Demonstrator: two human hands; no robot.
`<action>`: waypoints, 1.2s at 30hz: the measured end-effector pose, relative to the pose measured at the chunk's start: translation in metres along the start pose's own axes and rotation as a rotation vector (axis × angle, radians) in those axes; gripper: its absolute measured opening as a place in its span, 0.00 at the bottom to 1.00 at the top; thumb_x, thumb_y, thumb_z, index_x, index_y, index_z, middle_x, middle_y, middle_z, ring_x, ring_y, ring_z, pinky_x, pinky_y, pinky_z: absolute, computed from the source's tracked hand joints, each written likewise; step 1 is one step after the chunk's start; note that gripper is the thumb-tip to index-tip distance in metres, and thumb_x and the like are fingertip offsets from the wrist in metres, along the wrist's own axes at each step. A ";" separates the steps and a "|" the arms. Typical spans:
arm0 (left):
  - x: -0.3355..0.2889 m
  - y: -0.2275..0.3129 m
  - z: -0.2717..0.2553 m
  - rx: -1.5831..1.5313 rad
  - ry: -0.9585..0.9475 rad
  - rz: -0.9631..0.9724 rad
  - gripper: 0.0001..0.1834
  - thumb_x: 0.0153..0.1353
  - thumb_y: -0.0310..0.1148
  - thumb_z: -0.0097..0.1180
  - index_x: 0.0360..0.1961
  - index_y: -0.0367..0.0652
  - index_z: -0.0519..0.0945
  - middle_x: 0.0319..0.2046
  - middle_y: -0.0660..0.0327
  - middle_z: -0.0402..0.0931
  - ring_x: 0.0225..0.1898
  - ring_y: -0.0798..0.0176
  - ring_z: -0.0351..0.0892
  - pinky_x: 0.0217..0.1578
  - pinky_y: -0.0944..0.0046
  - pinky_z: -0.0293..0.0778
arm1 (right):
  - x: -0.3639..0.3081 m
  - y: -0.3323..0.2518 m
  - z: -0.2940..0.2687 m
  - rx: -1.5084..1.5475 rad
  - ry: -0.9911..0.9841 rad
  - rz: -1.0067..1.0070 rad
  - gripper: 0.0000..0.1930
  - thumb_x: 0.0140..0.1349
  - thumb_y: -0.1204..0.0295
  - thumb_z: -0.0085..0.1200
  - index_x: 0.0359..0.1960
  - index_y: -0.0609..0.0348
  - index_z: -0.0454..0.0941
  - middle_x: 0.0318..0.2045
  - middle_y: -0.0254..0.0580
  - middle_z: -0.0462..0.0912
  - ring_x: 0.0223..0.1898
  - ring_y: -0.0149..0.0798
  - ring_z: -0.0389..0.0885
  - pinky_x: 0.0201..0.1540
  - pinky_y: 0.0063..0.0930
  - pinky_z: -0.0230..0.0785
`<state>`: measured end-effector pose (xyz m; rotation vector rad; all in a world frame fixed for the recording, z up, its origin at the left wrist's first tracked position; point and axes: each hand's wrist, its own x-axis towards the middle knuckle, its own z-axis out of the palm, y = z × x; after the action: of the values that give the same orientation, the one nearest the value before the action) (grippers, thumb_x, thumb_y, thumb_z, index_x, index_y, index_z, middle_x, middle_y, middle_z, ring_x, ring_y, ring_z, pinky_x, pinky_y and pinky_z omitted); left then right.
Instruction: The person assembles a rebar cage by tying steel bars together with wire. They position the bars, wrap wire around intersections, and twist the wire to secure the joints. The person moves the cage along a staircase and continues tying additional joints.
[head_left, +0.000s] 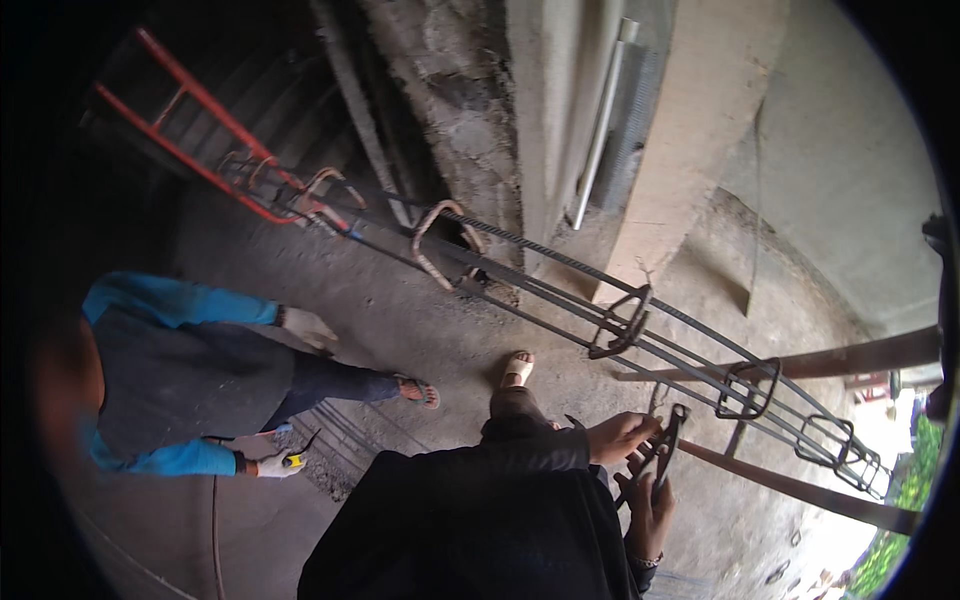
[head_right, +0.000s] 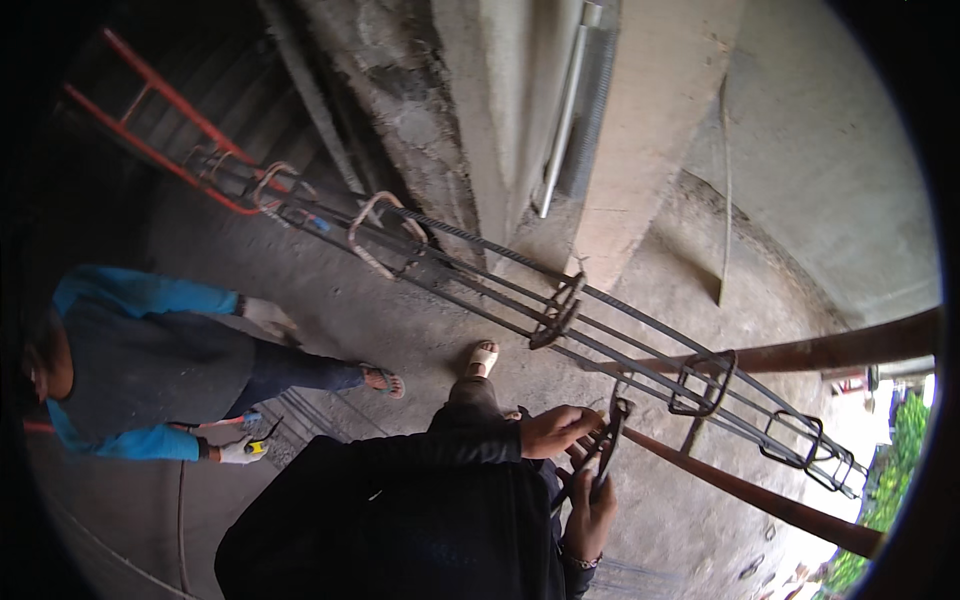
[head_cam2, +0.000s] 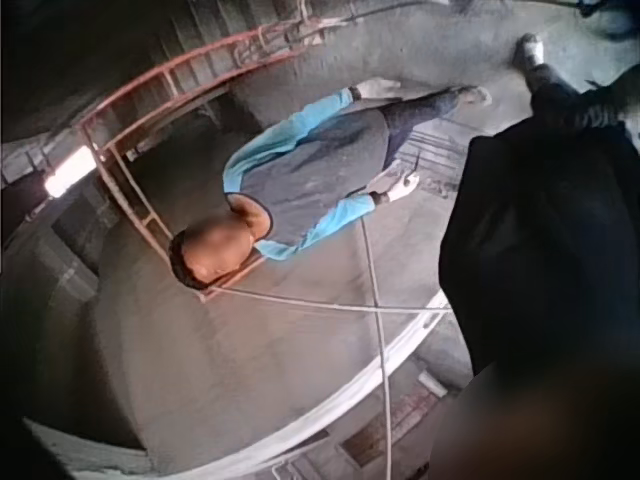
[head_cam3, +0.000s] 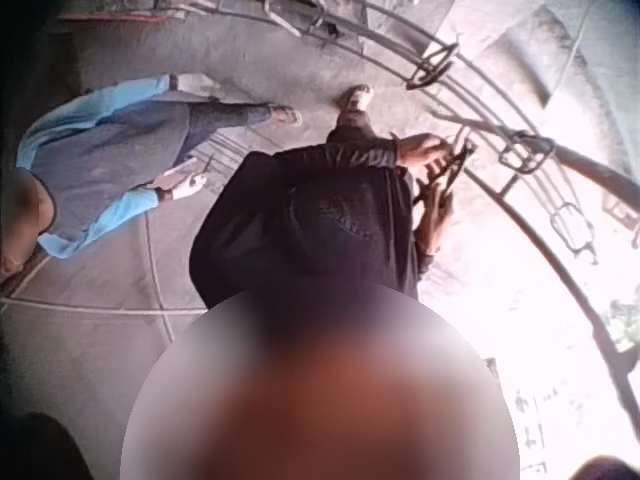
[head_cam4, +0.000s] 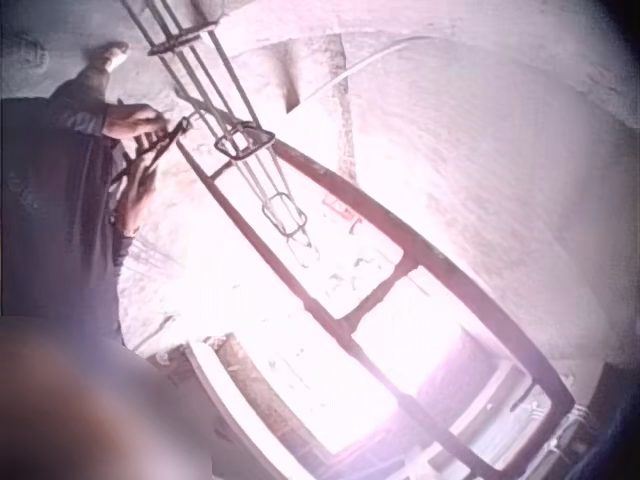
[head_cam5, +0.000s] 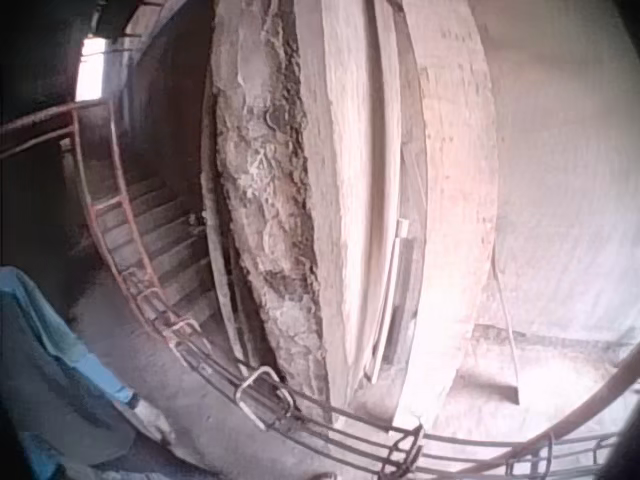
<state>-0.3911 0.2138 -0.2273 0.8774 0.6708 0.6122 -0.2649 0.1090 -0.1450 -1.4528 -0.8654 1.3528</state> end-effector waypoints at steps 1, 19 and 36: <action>0.000 -0.001 -0.001 -0.129 -0.014 -0.051 0.21 0.80 0.44 0.41 0.51 0.38 0.78 0.40 0.59 0.82 0.41 0.68 0.84 0.42 0.63 0.84 | -0.002 0.003 -0.005 -0.008 0.019 0.084 0.21 0.77 0.66 0.47 0.62 0.73 0.66 0.52 0.60 0.82 0.43 0.46 0.88 0.48 0.36 0.82; -0.124 0.159 -0.065 0.338 0.694 0.667 0.25 0.81 0.47 0.31 0.35 0.35 0.67 0.23 0.47 0.77 0.20 0.54 0.81 0.26 0.62 0.80 | -0.008 -0.006 0.023 -0.332 0.153 -0.155 0.10 0.73 0.74 0.50 0.50 0.67 0.75 0.33 0.42 0.84 0.30 0.31 0.81 0.36 0.26 0.73; -0.070 0.243 -0.187 1.175 0.327 0.404 0.19 0.78 0.35 0.37 0.43 0.32 0.79 0.38 0.49 0.81 0.39 0.47 0.81 0.44 0.55 0.75 | 0.041 0.010 0.162 -0.297 0.523 -0.453 0.10 0.68 0.77 0.56 0.49 0.67 0.75 0.28 0.45 0.82 0.25 0.43 0.82 0.30 0.36 0.73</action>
<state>-0.6236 0.3754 -0.0910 2.0658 1.1925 0.7148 -0.4195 0.1715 -0.1599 -1.6058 -0.9886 0.4870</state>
